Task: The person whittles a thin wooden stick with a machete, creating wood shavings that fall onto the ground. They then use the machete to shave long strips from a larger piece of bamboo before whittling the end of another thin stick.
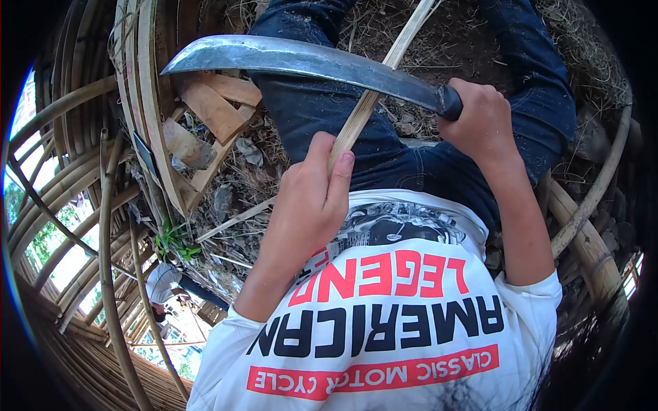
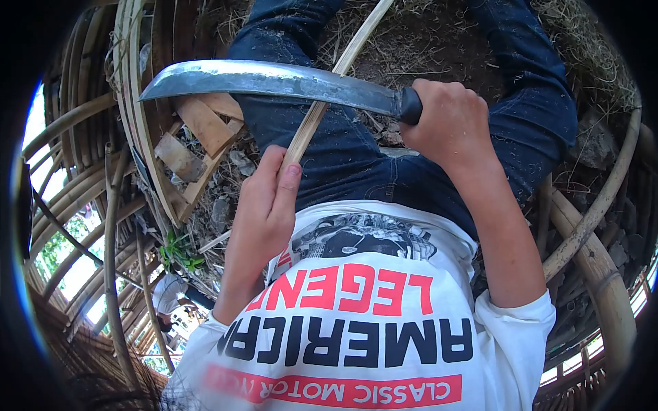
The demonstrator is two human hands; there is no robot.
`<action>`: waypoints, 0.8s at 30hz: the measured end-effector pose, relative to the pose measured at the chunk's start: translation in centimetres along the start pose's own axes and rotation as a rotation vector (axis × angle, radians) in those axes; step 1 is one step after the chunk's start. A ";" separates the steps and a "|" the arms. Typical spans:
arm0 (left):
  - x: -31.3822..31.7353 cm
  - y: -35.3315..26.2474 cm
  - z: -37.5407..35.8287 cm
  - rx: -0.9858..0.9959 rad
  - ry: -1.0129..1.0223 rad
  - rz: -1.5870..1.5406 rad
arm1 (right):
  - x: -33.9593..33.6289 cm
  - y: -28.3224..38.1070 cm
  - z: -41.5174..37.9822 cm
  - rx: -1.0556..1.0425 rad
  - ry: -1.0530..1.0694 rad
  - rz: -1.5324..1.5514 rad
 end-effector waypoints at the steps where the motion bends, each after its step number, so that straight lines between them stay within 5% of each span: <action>1: 0.1 0.0 0.1 -0.003 0.000 -0.002 | 0.1 -0.1 0.2 -0.002 0.003 0.000; 22: -1.1 -0.7 0.0 0.050 -0.058 0.060 | -0.4 -0.8 2.4 -0.075 -0.131 -0.064; 24: -0.9 -0.1 -0.8 -0.019 -0.011 0.013 | -1.2 -4.1 3.4 0.077 -0.191 -0.119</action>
Point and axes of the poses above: each hand's wrist, its own z-axis towards the middle knuckle, its own x-axis out of the palm, y = z × x, the point moved 9 cm from there along z, towards the middle knuckle, and after that the axes turned 10 degrees about y, right-handed, at the moved point
